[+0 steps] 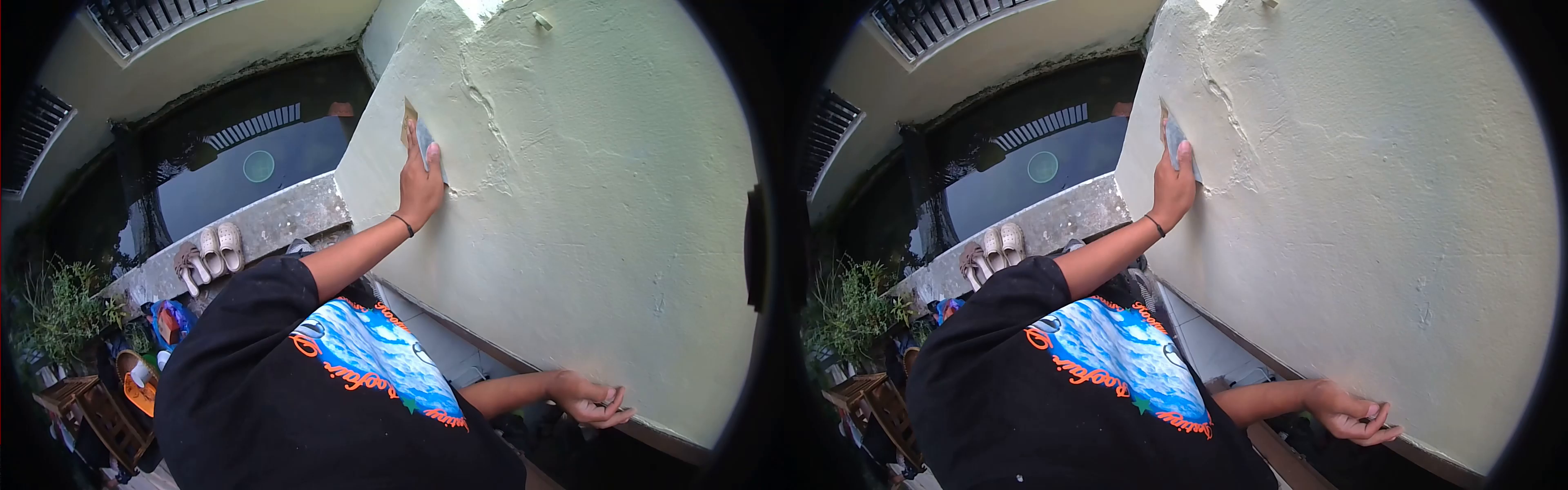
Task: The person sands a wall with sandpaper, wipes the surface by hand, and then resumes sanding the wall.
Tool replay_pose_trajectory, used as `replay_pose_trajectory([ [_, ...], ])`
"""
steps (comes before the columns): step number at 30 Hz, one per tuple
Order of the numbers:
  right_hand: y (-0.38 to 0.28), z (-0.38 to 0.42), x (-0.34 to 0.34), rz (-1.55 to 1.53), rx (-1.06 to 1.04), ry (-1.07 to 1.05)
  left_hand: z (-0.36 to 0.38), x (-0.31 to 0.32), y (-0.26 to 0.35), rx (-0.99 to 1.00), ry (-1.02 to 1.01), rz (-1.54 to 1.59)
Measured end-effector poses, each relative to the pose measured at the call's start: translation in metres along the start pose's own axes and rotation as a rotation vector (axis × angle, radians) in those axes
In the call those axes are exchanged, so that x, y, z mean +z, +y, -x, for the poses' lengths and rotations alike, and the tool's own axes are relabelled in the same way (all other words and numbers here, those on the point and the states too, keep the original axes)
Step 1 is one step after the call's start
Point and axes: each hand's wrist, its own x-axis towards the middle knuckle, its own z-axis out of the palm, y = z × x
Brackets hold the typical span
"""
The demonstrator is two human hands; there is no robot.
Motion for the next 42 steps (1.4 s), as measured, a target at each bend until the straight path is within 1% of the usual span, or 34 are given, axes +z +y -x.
replay_pose_trajectory([
  [1,0.001,0.0,-0.001,0.005,-0.001,0.005,0.017,0.007,-0.002,0.003,-0.006,0.001],
  [3,0.0,-0.004,-0.001,0.016,-0.016,0.007,0.061,0.017,0.009,0.425,-0.057,-0.198],
  [4,-0.001,-0.005,-0.001,0.014,-0.024,0.007,0.071,0.019,0.005,0.472,-0.073,-0.205],
  [5,-0.003,-0.005,-0.001,0.015,-0.014,0.008,0.067,0.017,0.006,0.469,-0.071,-0.198],
  [7,-0.004,-0.005,0.0,0.018,-0.008,0.011,0.045,0.006,0.007,0.371,-0.019,-0.137],
  [8,-0.004,-0.005,0.0,0.026,-0.016,0.008,0.023,0.002,0.006,0.307,0.078,-0.115],
  [9,-0.003,-0.005,-0.002,0.036,-0.021,0.005,0.006,-0.001,0.008,0.308,0.071,-0.115],
  [11,-0.001,-0.004,-0.003,0.039,-0.023,0.008,-0.016,-0.004,0.02,0.272,0.197,-0.092],
  [12,0.0,-0.003,-0.002,0.032,-0.03,0.008,-0.005,0.002,0.027,0.298,0.156,-0.058],
  [13,0.0,-0.003,-0.001,0.028,-0.03,0.012,0.014,0.008,0.027,0.301,0.159,-0.055],
  [15,0.001,-0.003,-0.001,0.039,-0.033,0.025,0.051,0.015,0.018,0.474,-0.006,-0.119],
  [16,0.001,-0.002,-0.001,0.035,-0.037,0.025,0.053,0.012,0.014,0.473,-0.002,-0.117],
  [18,0.0,-0.002,0.001,0.031,0.005,0.027,0.053,0.004,0.009,0.555,-0.071,-0.388],
  [19,0.0,-0.002,0.002,0.03,0.0,0.026,0.043,0.004,0.008,0.552,-0.07,-0.384],
  [21,-0.001,-0.002,0.001,0.046,-0.006,0.022,0.007,-0.001,0.018,0.367,0.115,-0.142],
  [22,-0.001,-0.002,-0.001,0.054,-0.005,0.023,-0.004,-0.004,0.022,0.368,0.107,-0.143],
  [24,-0.001,-0.004,-0.002,0.063,-0.02,0.009,-0.019,-0.009,0.03,0.296,0.17,-0.101],
  [25,-0.001,-0.005,-0.002,0.065,-0.02,0.013,-0.011,-0.003,0.031,0.299,0.167,-0.099],
  [27,-0.006,-0.006,0.0,0.049,-0.014,0.021,0.027,0.007,0.031,0.447,0.046,-0.103],
  [28,-0.006,-0.005,-0.001,0.045,-0.012,0.019,0.042,0.008,0.025,0.446,0.05,-0.106],
  [30,-0.005,-0.005,-0.001,0.083,-0.018,0.013,0.061,0.009,0.017,0.505,-0.085,-0.252],
  [31,-0.005,-0.004,0.001,0.081,-0.017,0.013,0.054,0.009,0.012,0.506,-0.082,-0.253],
  [33,-0.007,-0.003,0.001,0.084,-0.004,0.019,0.027,0.0,0.017,0.423,-0.029,-0.136],
  [35,-0.004,-0.002,0.001,0.091,-0.016,0.014,-0.022,-0.01,0.03,0.305,0.132,-0.055],
  [36,-0.001,-0.002,0.0,0.092,-0.031,0.013,-0.043,-0.015,0.035,0.343,0.194,-0.106],
  [39,-0.001,-0.002,0.0,0.087,-0.011,0.02,-0.036,-0.004,0.056,0.378,0.189,-0.062],
  [41,-0.004,-0.003,-0.001,0.083,0.009,0.022,0.0,0.003,0.053,0.488,0.074,-0.076],
  [42,-0.004,-0.003,0.0,0.082,0.027,0.022,0.016,0.002,0.047,0.51,0.026,-0.126],
])
